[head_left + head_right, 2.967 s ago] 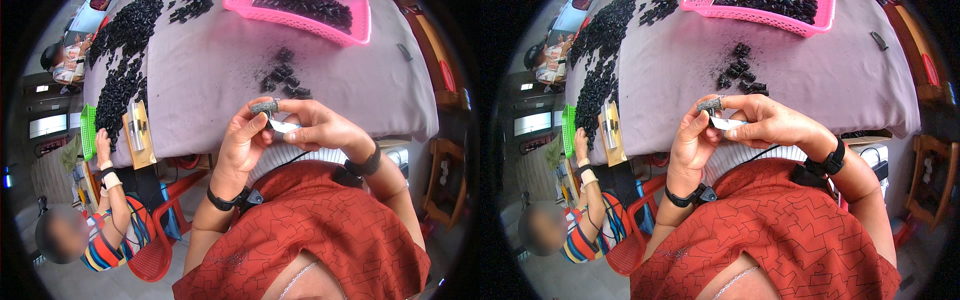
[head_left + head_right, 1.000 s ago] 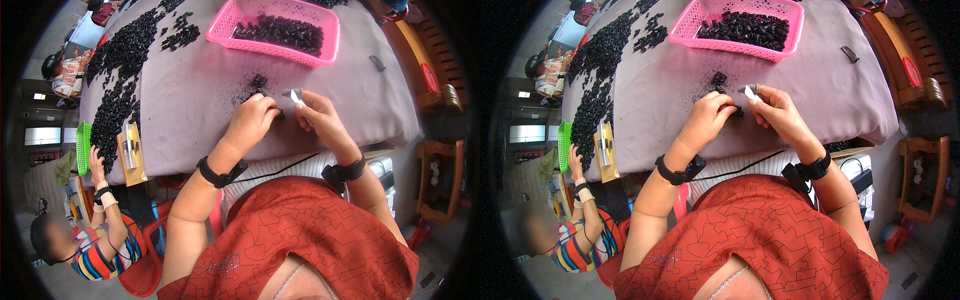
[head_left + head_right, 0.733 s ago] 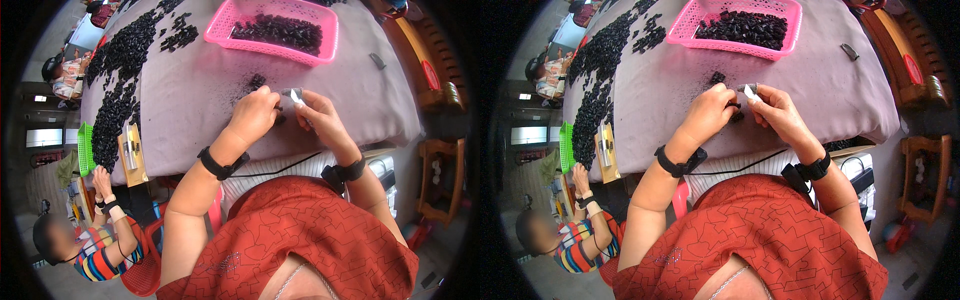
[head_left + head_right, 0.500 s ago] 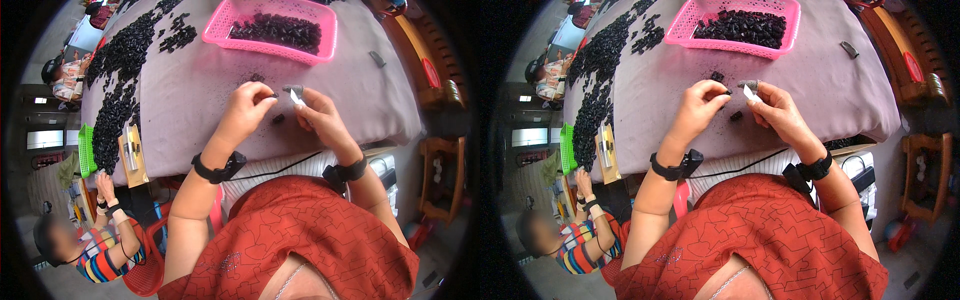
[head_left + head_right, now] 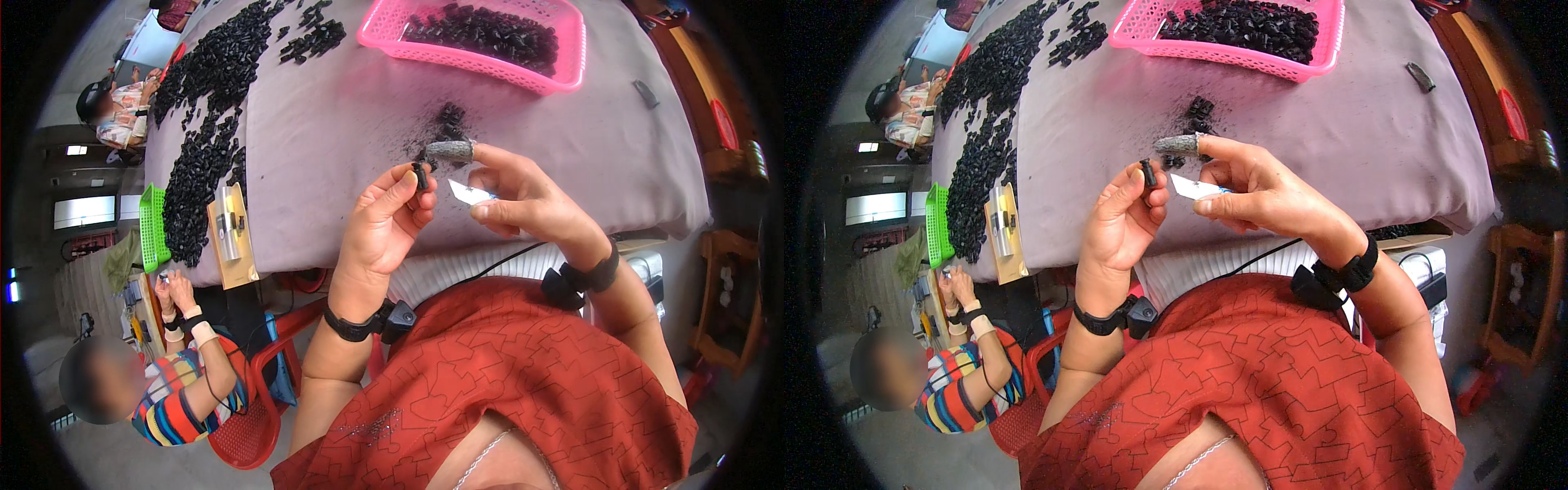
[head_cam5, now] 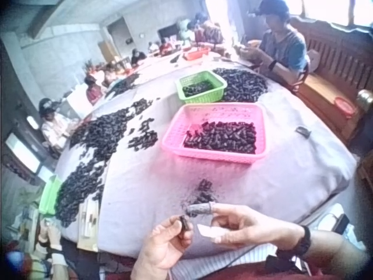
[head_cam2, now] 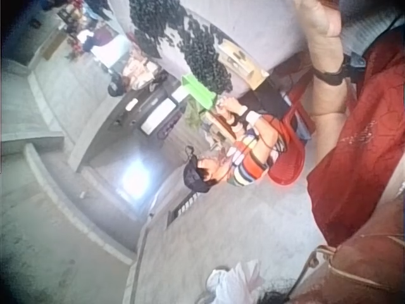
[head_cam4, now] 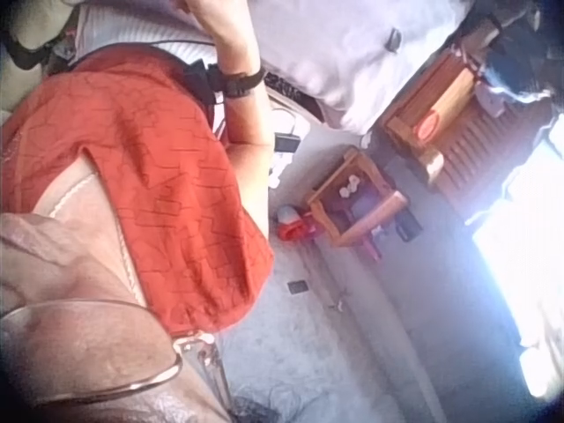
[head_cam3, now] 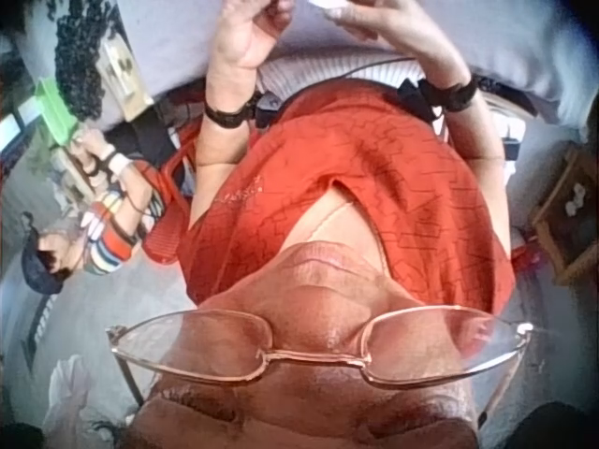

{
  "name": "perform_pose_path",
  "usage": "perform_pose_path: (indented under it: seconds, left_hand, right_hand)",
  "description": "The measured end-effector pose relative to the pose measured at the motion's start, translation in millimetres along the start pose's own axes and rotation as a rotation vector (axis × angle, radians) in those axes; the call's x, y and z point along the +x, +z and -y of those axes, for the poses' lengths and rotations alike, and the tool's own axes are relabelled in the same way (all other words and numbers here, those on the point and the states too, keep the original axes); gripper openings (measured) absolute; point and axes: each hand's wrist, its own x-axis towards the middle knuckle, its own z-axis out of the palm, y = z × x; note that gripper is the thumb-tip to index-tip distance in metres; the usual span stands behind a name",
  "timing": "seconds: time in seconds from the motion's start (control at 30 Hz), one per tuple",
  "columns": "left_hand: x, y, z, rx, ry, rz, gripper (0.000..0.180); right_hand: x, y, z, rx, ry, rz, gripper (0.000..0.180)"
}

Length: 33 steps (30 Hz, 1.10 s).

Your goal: Manually sanding the edges of small black plastic shoe components using a small abrasive tool.

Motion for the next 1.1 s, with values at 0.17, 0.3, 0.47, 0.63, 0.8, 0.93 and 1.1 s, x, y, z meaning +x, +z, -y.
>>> perform_pose_path:
  seconds: [0.17, 0.3, 0.47, 0.63, 0.8, 0.93, 1.1]
  left_hand:
    - [-1.7, 3.5, 6.7, -0.006, -0.045, 0.019, 0.014]
    - [0.9, 7.0, 12.7, 0.011, -0.044, 0.027, 0.014]
    - [3.5, 6.6, 17.0, 0.008, -0.072, 0.043, 0.014]
    - [3.7, 7.5, 18.3, -0.027, -0.121, 0.040, 0.014]
    - [3.1, 11.6, 17.6, -0.068, -0.179, 0.062, 0.014]
    - [3.5, 7.0, 21.0, -0.074, -0.173, 0.063, 0.014]
    - [-1.0, 5.7, 19.9, 0.026, -0.102, -0.009, 0.015]
  right_hand:
    - [-0.3, 3.6, -3.9, -0.031, 0.052, 0.021, 0.054]
    - [-1.7, 4.6, -0.4, -0.040, 0.048, 0.048, 0.051]
    - [-4.2, 3.7, -0.5, -0.031, 0.046, 0.027, 0.048]
    - [-5.5, -6.1, -10.2, 0.028, 0.045, 0.061, 0.044]
    - [-5.9, -5.9, -10.1, 0.073, 0.054, 0.018, 0.036]
    - [-4.5, -8.5, -13.8, 0.060, 0.064, 0.025, 0.035]
    - [-5.2, -5.6, -12.3, 0.006, 0.065, 0.022, 0.036]
